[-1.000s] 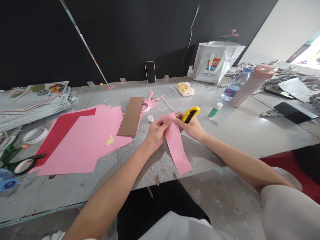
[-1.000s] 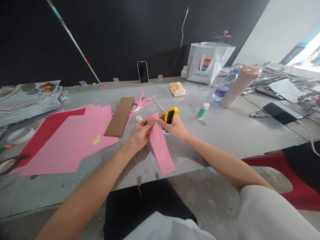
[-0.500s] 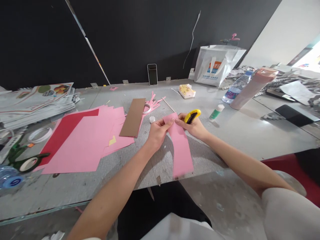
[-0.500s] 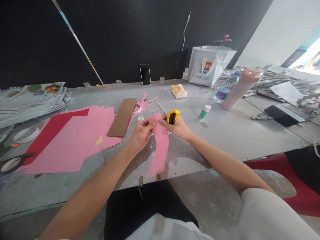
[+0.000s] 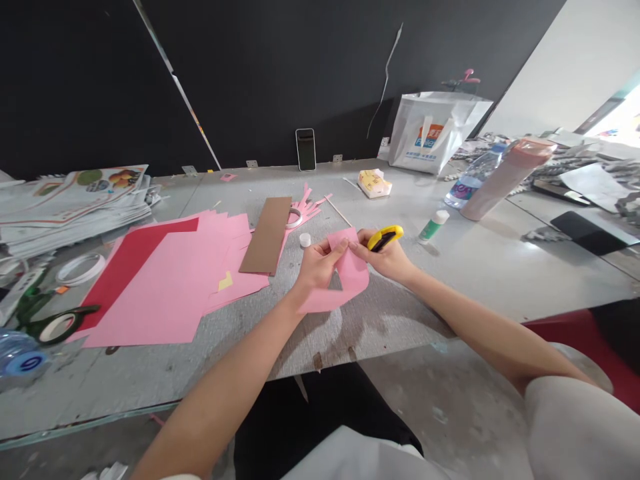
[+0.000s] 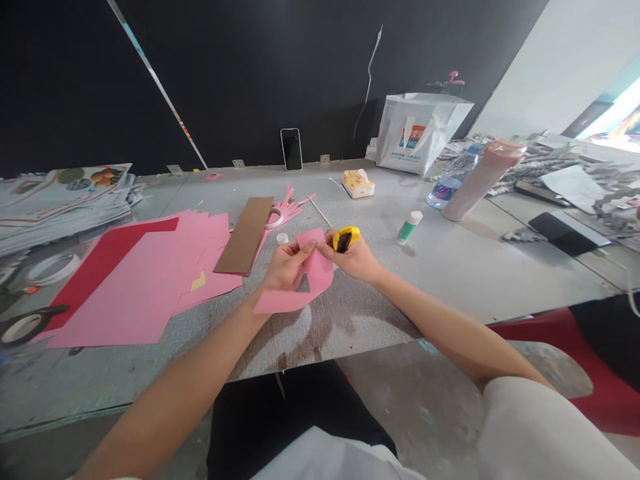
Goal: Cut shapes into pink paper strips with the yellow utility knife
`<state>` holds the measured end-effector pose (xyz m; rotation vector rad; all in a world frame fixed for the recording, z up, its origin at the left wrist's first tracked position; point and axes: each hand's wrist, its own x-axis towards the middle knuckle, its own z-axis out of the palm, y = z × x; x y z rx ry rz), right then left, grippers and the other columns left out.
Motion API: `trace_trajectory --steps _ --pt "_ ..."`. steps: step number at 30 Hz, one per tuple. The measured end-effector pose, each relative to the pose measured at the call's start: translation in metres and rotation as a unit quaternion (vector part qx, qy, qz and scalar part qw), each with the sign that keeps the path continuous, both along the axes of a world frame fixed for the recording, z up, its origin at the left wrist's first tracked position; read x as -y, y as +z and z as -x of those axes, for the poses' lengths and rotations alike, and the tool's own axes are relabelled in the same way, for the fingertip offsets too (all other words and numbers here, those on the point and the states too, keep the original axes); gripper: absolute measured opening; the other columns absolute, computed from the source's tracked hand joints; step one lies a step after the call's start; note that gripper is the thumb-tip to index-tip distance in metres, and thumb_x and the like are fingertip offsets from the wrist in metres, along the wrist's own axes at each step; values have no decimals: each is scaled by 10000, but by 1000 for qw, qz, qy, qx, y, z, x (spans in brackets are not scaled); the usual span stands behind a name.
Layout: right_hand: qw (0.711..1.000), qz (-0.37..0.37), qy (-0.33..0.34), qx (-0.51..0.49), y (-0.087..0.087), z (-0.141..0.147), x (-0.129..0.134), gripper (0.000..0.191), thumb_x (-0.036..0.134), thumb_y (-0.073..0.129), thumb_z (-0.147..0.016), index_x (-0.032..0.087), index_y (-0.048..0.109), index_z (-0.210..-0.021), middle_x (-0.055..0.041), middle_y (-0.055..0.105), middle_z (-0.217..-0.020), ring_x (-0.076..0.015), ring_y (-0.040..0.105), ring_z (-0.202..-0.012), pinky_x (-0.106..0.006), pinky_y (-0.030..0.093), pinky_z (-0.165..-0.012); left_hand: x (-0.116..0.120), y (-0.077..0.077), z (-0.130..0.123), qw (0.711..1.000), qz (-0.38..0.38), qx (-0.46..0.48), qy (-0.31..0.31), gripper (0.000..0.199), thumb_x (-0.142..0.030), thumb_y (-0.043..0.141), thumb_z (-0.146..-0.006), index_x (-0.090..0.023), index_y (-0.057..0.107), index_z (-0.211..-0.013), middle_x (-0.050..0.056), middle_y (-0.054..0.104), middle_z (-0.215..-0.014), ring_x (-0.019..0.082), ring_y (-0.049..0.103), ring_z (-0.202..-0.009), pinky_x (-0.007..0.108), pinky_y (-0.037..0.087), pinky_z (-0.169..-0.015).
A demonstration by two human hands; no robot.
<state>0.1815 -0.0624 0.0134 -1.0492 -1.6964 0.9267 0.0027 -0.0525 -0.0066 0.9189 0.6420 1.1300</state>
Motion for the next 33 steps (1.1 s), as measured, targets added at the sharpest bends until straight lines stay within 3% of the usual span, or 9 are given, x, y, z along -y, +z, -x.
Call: trace_trajectory --steps 6,13,17,23,27,33 --pt "1000 -10 -2 -2 -3 1 0 554 714 723 -910 228 516 -743 25 460 -666 -133 392 -613 -309 307 -548 -3 -4 -1 1000 23 18 -10 466 -503 1011 -635 -162 835 -898 50 778 -860 140 669 -736 286 506 -713" --pt "1000 -8 3 1 1 1 1 552 696 753 -893 230 504 -735 36 429 -653 -131 381 -612 -303 291 -541 1 4 0 998 36 38 -27 426 -471 1011 -653 -162 827 -882 49 774 -859 143 675 -763 285 523 -748" --pt "1000 7 15 3 4 1 1 552 715 696 -929 225 521 -745 26 455 -668 -135 396 -624 -307 312 -559 4 7 5 999 30 14 -37 410 -473 962 -738 -151 811 -943 69 769 -912 160 676 -777 296 512 -722" --pt "1000 -9 -5 11 2 -3 1 523 683 698 -940 220 548 -747 29 458 -661 -135 399 -619 -311 298 -568 4 3 6 1000 7 -3 16 391 -440 970 -737 -164 705 -819 9 655 -780 130 582 -695 274 455 -625" --pt "999 -29 -6 19 0 -3 2 485 632 727 -940 216 565 -751 30 478 -670 -133 405 -627 -310 310 -584 1 1 3 1000 7 -14 5 418 -512 952 -733 -164 795 -903 58 730 -863 143 623 -738 277 477 -651" --pt "996 -76 -5 52 1 -3 3 461 577 719 -961 212 552 -735 42 463 -648 -122 377 -606 -312 295 -582 3 5 2 997 -25 -53 41 434 -553 957 -688 -172 830 -853 52 747 -835 141 616 -735 285 478 -710"
